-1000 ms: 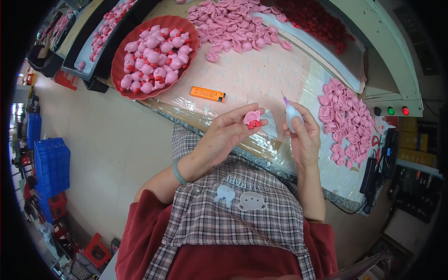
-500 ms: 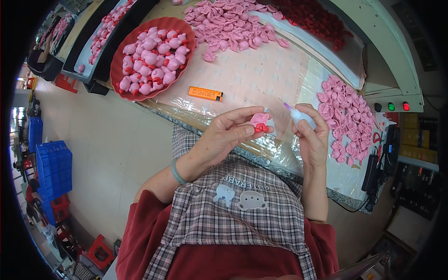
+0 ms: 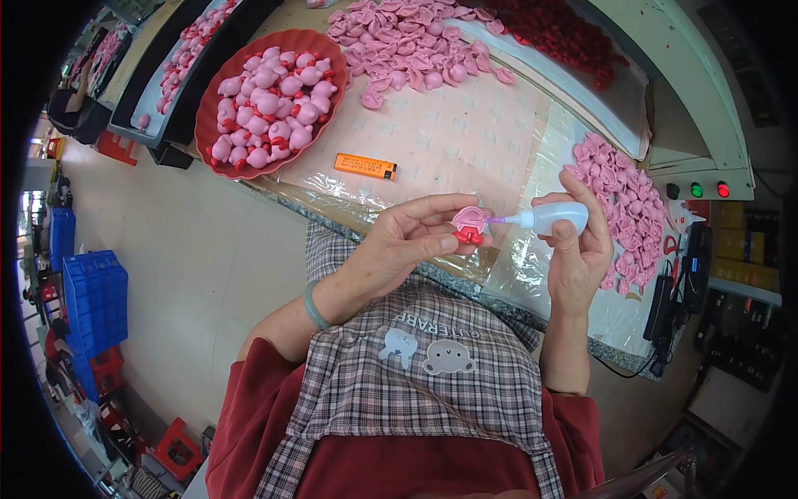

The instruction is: The person is applying glue to small pink plastic components and assembling them on a workbench.

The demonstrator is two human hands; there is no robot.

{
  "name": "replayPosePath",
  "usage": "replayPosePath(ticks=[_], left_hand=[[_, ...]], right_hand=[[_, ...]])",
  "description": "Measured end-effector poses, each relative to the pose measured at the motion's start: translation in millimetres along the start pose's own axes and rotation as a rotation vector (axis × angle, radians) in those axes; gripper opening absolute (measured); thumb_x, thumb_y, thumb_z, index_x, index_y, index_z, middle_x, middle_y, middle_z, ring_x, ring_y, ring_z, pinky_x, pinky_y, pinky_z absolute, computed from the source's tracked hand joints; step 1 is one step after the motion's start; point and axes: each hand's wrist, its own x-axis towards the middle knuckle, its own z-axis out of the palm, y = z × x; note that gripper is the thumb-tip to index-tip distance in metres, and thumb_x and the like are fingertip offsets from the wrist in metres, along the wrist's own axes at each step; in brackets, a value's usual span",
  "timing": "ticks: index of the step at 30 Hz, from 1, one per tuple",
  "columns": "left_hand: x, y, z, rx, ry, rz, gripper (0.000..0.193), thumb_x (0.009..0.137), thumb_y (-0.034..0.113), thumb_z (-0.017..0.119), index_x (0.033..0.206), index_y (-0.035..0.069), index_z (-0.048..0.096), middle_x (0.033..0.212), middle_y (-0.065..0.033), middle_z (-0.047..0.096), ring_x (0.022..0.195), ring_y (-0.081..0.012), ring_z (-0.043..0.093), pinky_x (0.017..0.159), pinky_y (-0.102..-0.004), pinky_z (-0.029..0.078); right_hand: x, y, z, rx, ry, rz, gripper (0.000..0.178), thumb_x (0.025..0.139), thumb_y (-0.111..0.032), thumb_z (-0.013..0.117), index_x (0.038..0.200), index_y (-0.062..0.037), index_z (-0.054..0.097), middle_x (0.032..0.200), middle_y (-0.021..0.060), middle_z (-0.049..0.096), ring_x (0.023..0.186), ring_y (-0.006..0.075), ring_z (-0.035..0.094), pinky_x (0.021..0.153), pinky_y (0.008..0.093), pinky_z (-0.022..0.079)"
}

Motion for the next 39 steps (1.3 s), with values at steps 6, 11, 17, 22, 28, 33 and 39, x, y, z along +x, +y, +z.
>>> replayPosePath(ticks=[6,11,17,22,28,33,39], left_hand=[[0.3,-5.2,-3.7,0.017,-0.001,-0.002,0.049,0.094,0.005,0.059,0.140,-0.004,0.043,0.131,-0.0199,0.057,0.115,-0.0268,0.062,0.099,-0.0334,0.051],[0.1,-5.2,-2.4,0.015,0.012,0.001,0.049,0.094,0.005,0.059,0.140,-0.004,0.043,0.131,-0.0197,0.057,0.117,-0.0247,0.060,0.101,-0.0345,0.050],[0.6,-4.8,-1.2,0.007,0.015,0.002,0.049,0.094,0.004,0.058,0.140,-0.004,0.043,0.131,-0.0200,0.057,0.117,-0.0238,0.060,0.102,-0.0351,0.049],[0.1,-5.2,-1.3,0.002,0.014,-0.002,0.049,0.094,0.004,0.058,0.140,-0.003,0.043,0.131,-0.0204,0.057,0.117,-0.0240,0.060,0.102,-0.0353,0.049],[0.3,-3.6,0.0,-0.010,0.019,-0.017,0.049,0.094,0.003,0.059,0.140,-0.004,0.043,0.131,-0.0196,0.057,0.117,-0.0243,0.060,0.102,-0.0343,0.049],[0.4,-3.8,-0.8,-0.020,0.017,-0.022,0.049,0.093,0.003,0.060,0.139,-0.005,0.043,0.131,-0.0188,0.057,0.117,-0.0244,0.059,0.102,-0.0335,0.049],[0.1,-5.6,-2.6,-0.021,0.009,-0.012,0.050,0.093,0.003,0.060,0.139,-0.004,0.043,0.131,-0.0186,0.057,0.117,-0.0242,0.059,0.103,-0.0336,0.049]], right_hand=[[-7.4,-7.4,5.9,-0.370,0.016,-0.245,0.054,0.098,-0.033,0.057,0.134,0.0054,0.049,0.092,0.0124,0.068,0.081,0.0137,0.062,0.072,0.0249,0.048],[-7.8,-8.7,10.3,-0.544,0.013,-0.425,0.056,0.099,-0.037,0.053,0.135,0.0069,0.048,0.089,0.0128,0.069,0.076,0.0127,0.061,0.073,0.0258,0.049],[-5.2,-8.4,8.8,-0.555,-0.039,-0.551,0.050,0.096,-0.024,0.060,0.132,0.0090,0.049,0.099,0.0198,0.067,0.080,0.0230,0.069,0.066,0.0303,0.054],[-7.3,-7.7,8.3,-0.580,-0.050,-0.550,0.048,0.095,-0.023,0.061,0.129,0.0093,0.051,0.107,0.0213,0.066,0.079,0.0246,0.069,0.065,0.0313,0.054],[-8.8,-9.3,7.9,-0.590,-0.065,-0.525,0.047,0.094,-0.021,0.063,0.128,0.0090,0.052,0.105,0.0211,0.066,0.078,0.0253,0.069,0.064,0.0311,0.054],[-8.9,-10.3,8.6,-0.603,-0.068,-0.523,0.046,0.093,-0.020,0.064,0.128,0.0088,0.053,0.102,0.0207,0.067,0.078,0.0254,0.069,0.064,0.0313,0.054],[-9.4,-11.1,10.2,-0.593,-0.073,-0.505,0.047,0.093,-0.020,0.064,0.128,0.0084,0.053,0.101,0.0202,0.067,0.078,0.0253,0.069,0.065,0.0315,0.054]])
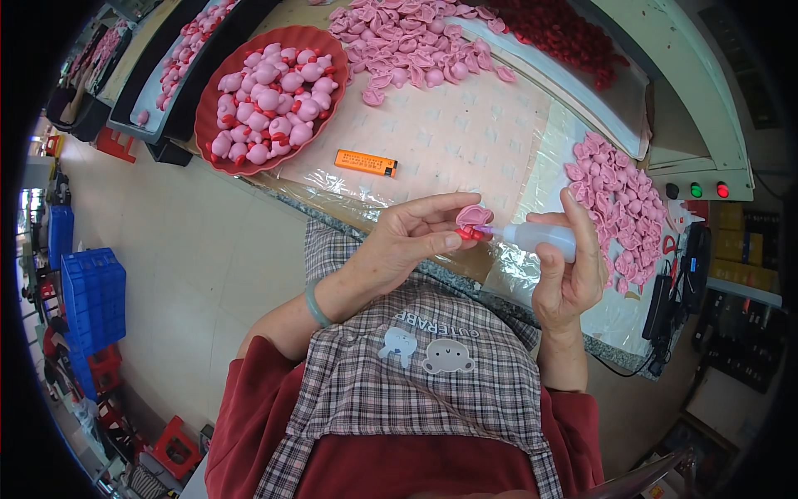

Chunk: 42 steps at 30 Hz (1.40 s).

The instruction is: The person is applying glue to small pink plastic components and assembling them on a workbench.

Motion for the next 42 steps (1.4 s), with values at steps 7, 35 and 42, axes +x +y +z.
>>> replayPosePath(ticks=[7,35,42], left_hand=[[0.3,-0.2,0.5,0.006,0.000,-0.002,0.050,0.093,0.003,0.060,0.139,-0.003,0.044,0.132,-0.0187,0.056,0.118,-0.0239,0.059,0.103,-0.0334,0.048],[-0.4,-1.7,1.0,0.049,-0.004,-0.035,0.049,0.092,0.001,0.059,0.139,-0.002,0.046,0.130,-0.0172,0.059,0.114,-0.0219,0.061,0.099,-0.0323,0.049],[-0.1,-1.9,1.1,0.079,-0.009,-0.034,0.049,0.092,0.000,0.059,0.139,-0.001,0.046,0.129,-0.0170,0.059,0.115,-0.0215,0.061,0.100,-0.0322,0.049]], right_hand=[[-1.6,2.9,0.8,-0.019,0.008,-0.023,0.047,0.093,-0.023,0.064,0.128,0.0069,0.054,0.101,0.0190,0.068,0.077,0.0246,0.069,0.066,0.0315,0.054],[-1.4,3.2,3.0,0.008,0.034,-0.029,0.045,0.093,-0.023,0.065,0.126,0.0057,0.056,0.090,0.0171,0.069,0.076,0.0224,0.067,0.065,0.0296,0.052],[-1.8,3.2,3.2,-0.019,0.033,-0.034,0.046,0.093,-0.026,0.064,0.126,0.0051,0.057,0.088,0.0156,0.069,0.075,0.0217,0.067,0.065,0.0288,0.051]])
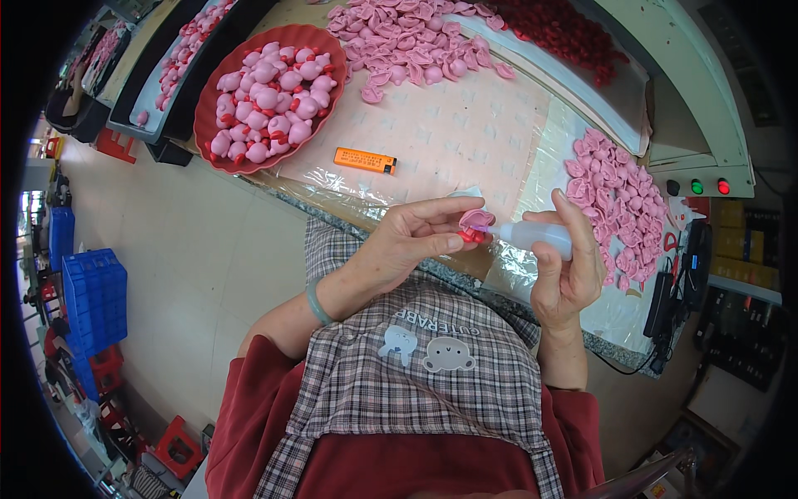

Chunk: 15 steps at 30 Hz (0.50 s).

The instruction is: The person is applying glue to small pink plastic components and assembling them on a workbench.

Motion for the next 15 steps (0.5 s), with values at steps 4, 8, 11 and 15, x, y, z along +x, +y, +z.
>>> replayPosePath(ticks=[4,8,11,15], left_hand=[[0.3,-0.9,-0.7,-0.002,-0.009,-0.001,0.049,0.092,0.000,0.058,0.139,-0.003,0.046,0.131,-0.0176,0.058,0.118,-0.0227,0.059,0.101,-0.0338,0.048],[0.9,-3.9,-2.0,0.003,-0.020,0.010,0.048,0.092,0.000,0.057,0.138,-0.004,0.046,0.131,-0.0188,0.057,0.119,-0.0253,0.059,0.103,-0.0365,0.048],[0.9,-4.2,-2.3,-0.042,-0.035,0.000,0.047,0.093,0.000,0.057,0.138,-0.005,0.046,0.132,-0.0193,0.056,0.117,-0.0272,0.060,0.103,-0.0375,0.048],[0.8,-4.3,-1.7,-0.051,-0.042,0.002,0.046,0.093,0.001,0.056,0.138,-0.005,0.046,0.132,-0.0190,0.056,0.116,-0.0286,0.061,0.103,-0.0378,0.048]], right_hand=[[-0.2,0.9,0.5,-0.001,0.007,-0.001,0.046,0.094,-0.027,0.063,0.125,0.0056,0.057,0.088,0.0163,0.069,0.075,0.0217,0.067,0.065,0.0289,0.051],[-1.6,1.4,-0.8,0.068,0.009,0.036,0.046,0.094,-0.026,0.063,0.125,0.0068,0.056,0.090,0.0177,0.068,0.076,0.0220,0.067,0.065,0.0291,0.051],[-1.9,1.9,-2.1,0.079,0.005,0.057,0.046,0.094,-0.025,0.063,0.125,0.0078,0.056,0.093,0.0188,0.068,0.077,0.0227,0.068,0.064,0.0292,0.052],[-2.1,2.1,-3.0,0.078,0.010,0.063,0.045,0.094,-0.024,0.063,0.125,0.0081,0.056,0.096,0.0193,0.067,0.078,0.0235,0.069,0.064,0.0293,0.053]])
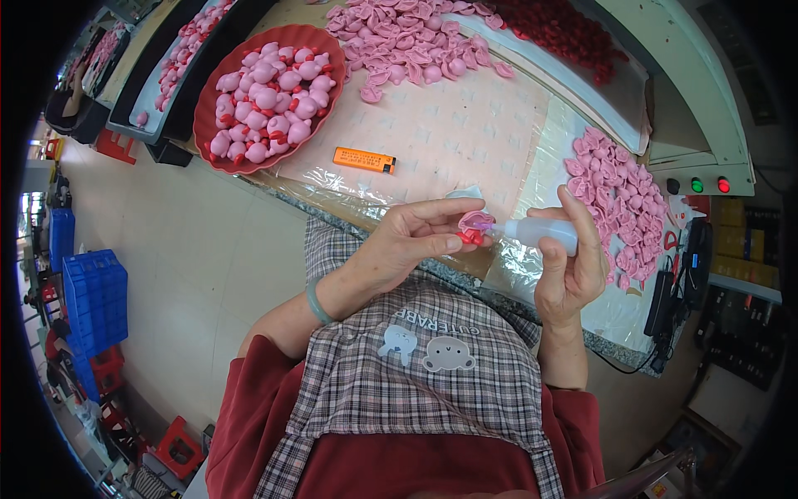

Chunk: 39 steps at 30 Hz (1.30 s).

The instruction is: The person is applying glue to small pink plastic components and assembling them on a workbench.

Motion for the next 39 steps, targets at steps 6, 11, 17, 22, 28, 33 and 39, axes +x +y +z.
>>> replayPosePath(ticks=[6,11,17,22,28,33,39], left_hand=[[-0.3,0.8,0.6,0.005,0.004,-0.011,0.047,0.093,0.000,0.057,0.138,-0.004,0.046,0.132,-0.0183,0.057,0.116,-0.0281,0.061,0.103,-0.0374,0.048],[0.2,0.1,-0.6,0.022,-0.003,-0.010,0.046,0.092,0.000,0.056,0.137,-0.005,0.047,0.131,-0.0178,0.057,0.116,-0.0278,0.061,0.103,-0.0379,0.047],[0.1,-1.5,-2.6,0.005,-0.019,0.000,0.046,0.091,0.000,0.057,0.136,-0.005,0.048,0.127,-0.0187,0.060,0.115,-0.0269,0.062,0.103,-0.0379,0.046],[-0.2,-0.5,-1.8,0.006,-0.013,-0.008,0.046,0.091,0.001,0.057,0.136,-0.005,0.048,0.125,-0.0195,0.061,0.114,-0.0267,0.062,0.103,-0.0381,0.046],[0.5,-0.2,-1.0,0.001,-0.005,-0.016,0.046,0.091,0.001,0.057,0.136,-0.005,0.048,0.125,-0.0197,0.061,0.114,-0.0270,0.063,0.103,-0.0384,0.046],[0.4,0.7,-1.3,0.013,-0.003,-0.019,0.046,0.091,0.001,0.057,0.136,-0.006,0.048,0.124,-0.0199,0.061,0.114,-0.0273,0.063,0.103,-0.0387,0.047],[0.3,0.1,-1.5,-0.011,-0.008,0.002,0.047,0.090,0.003,0.058,0.135,-0.006,0.047,0.125,-0.0203,0.060,0.115,-0.0287,0.062,0.104,-0.0394,0.047]], right_hand=[[-0.4,-0.8,-1.7,-0.027,-0.038,0.032,0.044,0.096,-0.023,0.058,0.129,0.0063,0.053,0.091,0.0176,0.069,0.082,0.0205,0.067,0.074,0.0298,0.052],[1.0,0.4,-0.4,-0.021,-0.015,-0.021,0.044,0.094,-0.024,0.063,0.124,0.0063,0.057,0.097,0.0188,0.068,0.078,0.0231,0.069,0.065,0.0291,0.053],[-0.5,1.1,-3.9,-0.035,-0.033,0.044,0.041,0.096,-0.019,0.058,0.127,0.0068,0.054,0.094,0.0185,0.069,0.085,0.0219,0.068,0.076,0.0309,0.053],[-1.8,2.6,-5.0,-0.044,-0.016,0.050,0.041,0.095,-0.019,0.058,0.127,0.0070,0.054,0.094,0.0184,0.069,0.085,0.0219,0.068,0.077,0.0314,0.053],[-1.6,2.7,-5.6,-0.067,-0.006,0.021,0.040,0.096,-0.019,0.058,0.126,0.0069,0.055,0.092,0.0179,0.070,0.084,0.0218,0.068,0.078,0.0320,0.052],[-1.9,2.7,-5.0,-0.063,0.002,0.018,0.041,0.096,-0.021,0.058,0.125,0.0069,0.055,0.092,0.0177,0.069,0.083,0.0216,0.067,0.077,0.0315,0.051],[-5.9,6.9,-4.4,-0.093,0.021,-0.044,0.041,0.096,-0.021,0.059,0.125,0.0072,0.055,0.091,0.0187,0.069,0.081,0.0219,0.067,0.075,0.0312,0.051]])
